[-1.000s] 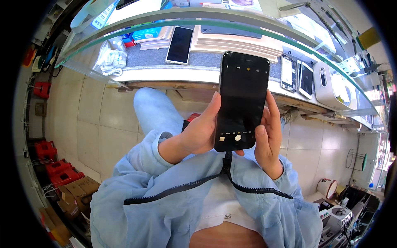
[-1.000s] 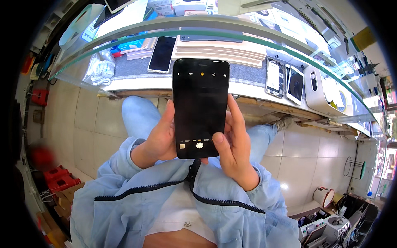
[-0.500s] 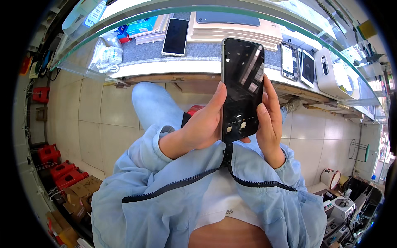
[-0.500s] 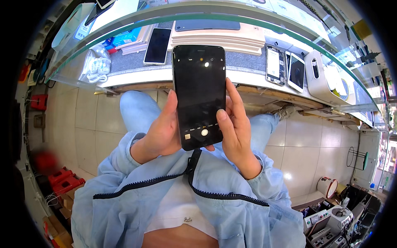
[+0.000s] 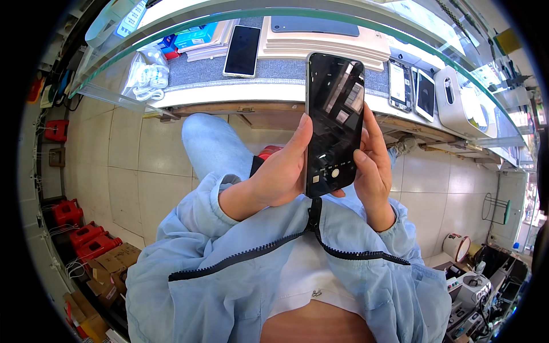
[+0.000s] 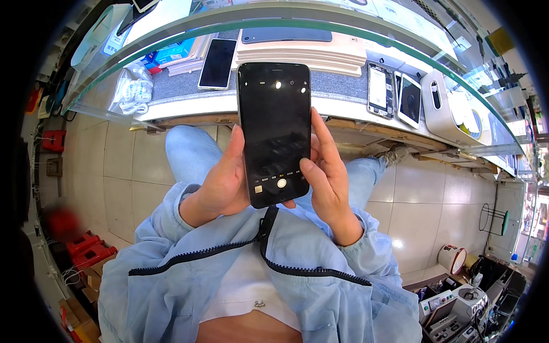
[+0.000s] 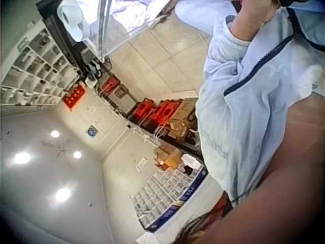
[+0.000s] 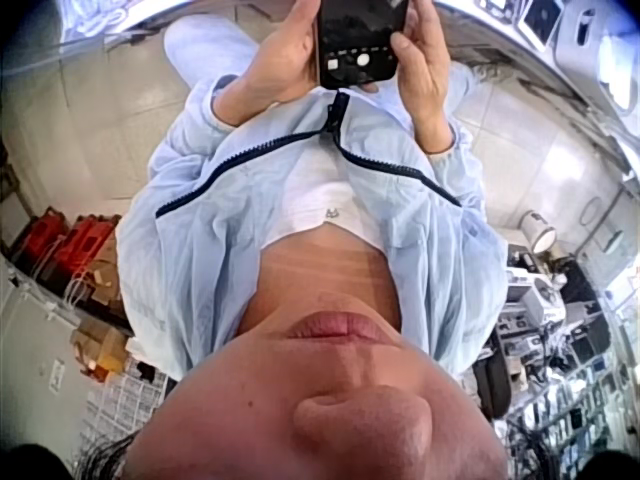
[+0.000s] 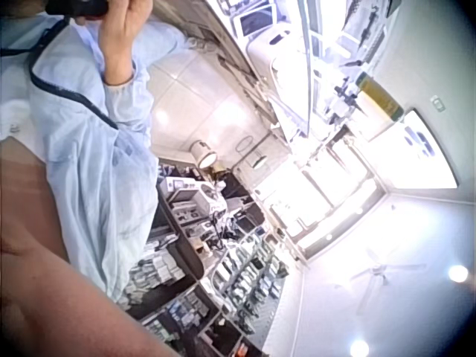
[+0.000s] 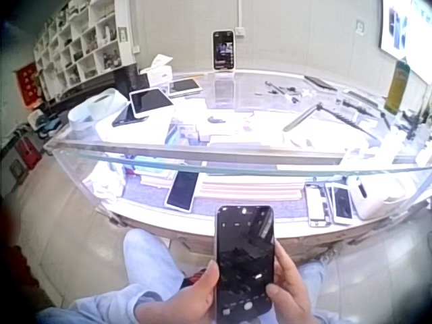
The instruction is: The person uses a screwdriver to remove screws from a black iPhone, then reconnects internal ribbon cables and closes the device. They test the screen by powering it on and navigating the interface, then repeat the process on a second gold iPhone.
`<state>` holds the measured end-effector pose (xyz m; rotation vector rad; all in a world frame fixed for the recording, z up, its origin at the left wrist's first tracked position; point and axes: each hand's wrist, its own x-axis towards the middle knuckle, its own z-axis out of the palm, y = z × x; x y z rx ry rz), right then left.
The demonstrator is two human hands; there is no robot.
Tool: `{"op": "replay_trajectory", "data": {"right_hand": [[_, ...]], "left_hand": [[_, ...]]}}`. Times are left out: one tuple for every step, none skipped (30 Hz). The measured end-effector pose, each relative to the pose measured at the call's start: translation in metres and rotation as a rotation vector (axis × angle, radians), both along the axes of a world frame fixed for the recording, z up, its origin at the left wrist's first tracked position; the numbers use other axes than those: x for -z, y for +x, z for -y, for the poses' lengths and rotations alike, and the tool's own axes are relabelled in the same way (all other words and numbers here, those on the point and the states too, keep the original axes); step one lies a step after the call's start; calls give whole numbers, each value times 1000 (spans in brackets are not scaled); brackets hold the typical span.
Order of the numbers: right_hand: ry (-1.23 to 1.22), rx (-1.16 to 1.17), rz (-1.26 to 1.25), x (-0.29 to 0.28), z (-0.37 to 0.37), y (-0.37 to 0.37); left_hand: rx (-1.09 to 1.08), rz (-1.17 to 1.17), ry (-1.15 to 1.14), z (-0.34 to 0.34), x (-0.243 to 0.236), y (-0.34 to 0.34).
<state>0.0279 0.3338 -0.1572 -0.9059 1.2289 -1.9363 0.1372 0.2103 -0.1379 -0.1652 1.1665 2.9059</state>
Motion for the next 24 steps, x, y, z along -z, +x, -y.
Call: {"op": "replay_trajectory", "data": {"right_hand": [[-3, -12, 4, 0, 0, -1], [-5, -24, 7, 0, -1, -1], [-8, -37, 11, 0, -1, -2], [-10, -43, 24, 0, -1, -2], [-12, -49, 37, 0, -1, -3], [-14, -56, 50, 1, -2, -4], [-21, -81, 69, 2, -3, -6], [-27, -106, 89, 4, -4, -8], [-34, -131, 108, 6, -5, -10], [-17, -149, 136, 6, -7, -12], [-1, -167, 165, 6, -9, -14], [7, -185, 184, 7, -10, -14], [17, -199, 202, 7, -11, -14], [18, -213, 212, 7, -13, -14], [19, -227, 222, 7, -13, -14], [-13, -240, 213, 8, -12, -13], [-44, -253, 205, 8, -10, -10], [-76, -265, 196, 9, -9, -9], [-80, -275, 178, 10, -8, -10], [-84, -284, 160, 11, -8, -10], [-88, -292, 142, 11, -8, -10], [-68, -278, 93, 12, -8, -10], [-48, -262, 45, 12, -8, -10], [-28, -246, -4, 12, -8, -9]], "left_hand": [[-1, 0, 3, 0, 0, 0], [-2, 1, 7, 0, 1, 0], [-3, 1, 10, 0, 1, 0], [1, -1, 5, 1, 1, 0], [5, -4, 0, 1, 1, 0], [8, -6, -5, 1, 1, 0], [10, -6, 0, 2, 2, 0], [11, -5, 5, 2, 2, 0], [11, -4, 11, 3, 2, 1], [20, 1, 52, 5, 3, 1], [27, 6, 93, 7, 4, 2], [35, 12, 133, 10, 5, 3], [37, 21, 181, 12, 4, 3], [38, 30, 228, 14, 3, 3], [39, 39, 275, 15, 2, 3], [21, 38, 281, 16, 1, 3], [20, 34, 290, 17, 3, 3], [19, 29, 299, 18, 8, 3], [17, 23, 307, 19, 10, 4], [8, 31, 290, 19, 9, 4], [1, 38, 273, 18, 9, 3], [-7, 45, 256, 18, 8, 3], [4, 31, 258, 18, 8, 3], [16, 17, 261, 19, 9, 3]]}}
